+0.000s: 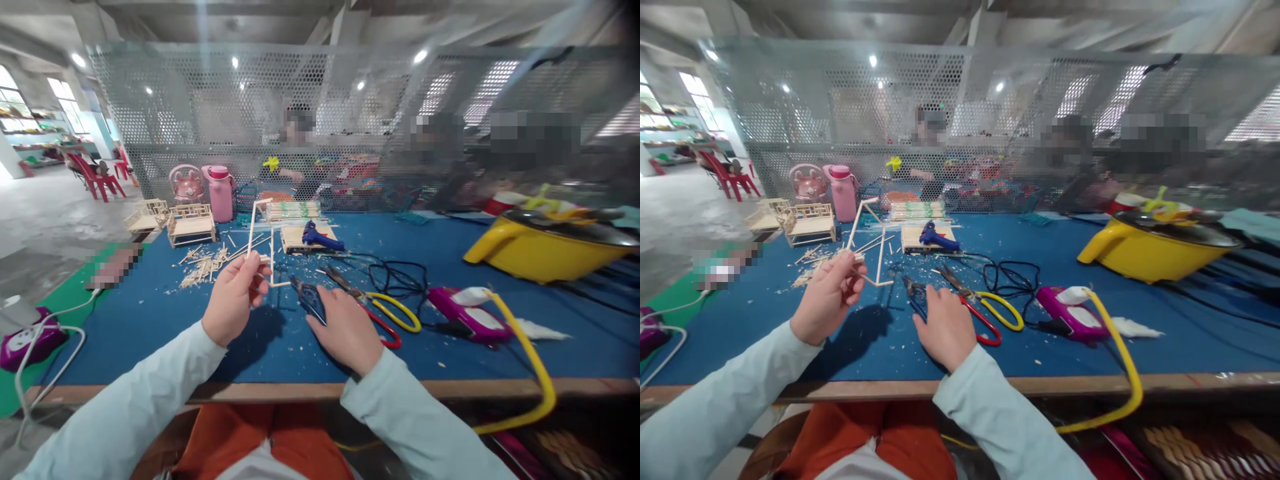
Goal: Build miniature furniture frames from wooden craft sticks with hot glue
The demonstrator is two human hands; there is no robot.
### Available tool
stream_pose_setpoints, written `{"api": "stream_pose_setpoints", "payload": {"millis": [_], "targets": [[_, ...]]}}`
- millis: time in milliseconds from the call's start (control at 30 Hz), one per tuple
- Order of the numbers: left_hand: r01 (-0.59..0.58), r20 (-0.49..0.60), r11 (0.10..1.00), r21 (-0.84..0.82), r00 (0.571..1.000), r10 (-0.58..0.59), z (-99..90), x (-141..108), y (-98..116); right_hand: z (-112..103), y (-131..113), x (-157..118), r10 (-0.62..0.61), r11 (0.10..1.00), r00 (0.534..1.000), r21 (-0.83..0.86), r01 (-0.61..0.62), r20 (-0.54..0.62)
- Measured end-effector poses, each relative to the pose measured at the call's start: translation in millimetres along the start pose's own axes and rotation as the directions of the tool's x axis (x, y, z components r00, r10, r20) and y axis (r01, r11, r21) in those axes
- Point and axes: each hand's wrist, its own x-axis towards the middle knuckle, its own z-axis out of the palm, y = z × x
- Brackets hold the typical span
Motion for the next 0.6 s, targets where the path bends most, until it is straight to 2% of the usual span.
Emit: {"api": "stream_pose_setpoints", "payload": {"millis": [133, 200, 267, 367, 467, 600], "targets": [[0.115, 0.1, 0.993, -0.039, 0.989, -0.11, -3.0, 12.2, 4.2, -2.9, 15.3, 7.1, -0.072, 0.992, 0.994, -0.112, 0.062, -0.082], [0.145, 0.142, 0.988, -0.054, 0.981, -0.136, -6.7, 17.4, 5.7, -9.3, 33.9, 4.6, -0.004, 0.985, 0.997, -0.173, -0.01, -0.081], [0.149, 0.165, 0.986, -0.077, 0.977, -0.135, -10.8, 19.7, 5.7, -14.7, 55.3, 0.4, 0.079, 0.974, 0.997, -0.213, -0.076, 0.006], [0.15, 0.179, 0.982, -0.115, 0.975, -0.128, -15.9, 17.4, 3.2, -19.1, 80.0, -4.4, -0.009, 0.989, 0.998, -0.143, 0.018, 0.066], [0.156, 0.196, 0.98, -0.127, 0.972, -0.129, -18.3, 11.3, 0.8, -21.0, 89.6, -6.1, -0.086, 0.994, 0.992, -0.061, 0.092, 0.097], [0.148, 0.18, 0.984, -0.094, 0.975, -0.13, -18.0, 5.4, -1.6, -18.1, 92.1, -11.0, -0.071, 0.997, 0.996, -0.032, 0.073, 0.055]]}}
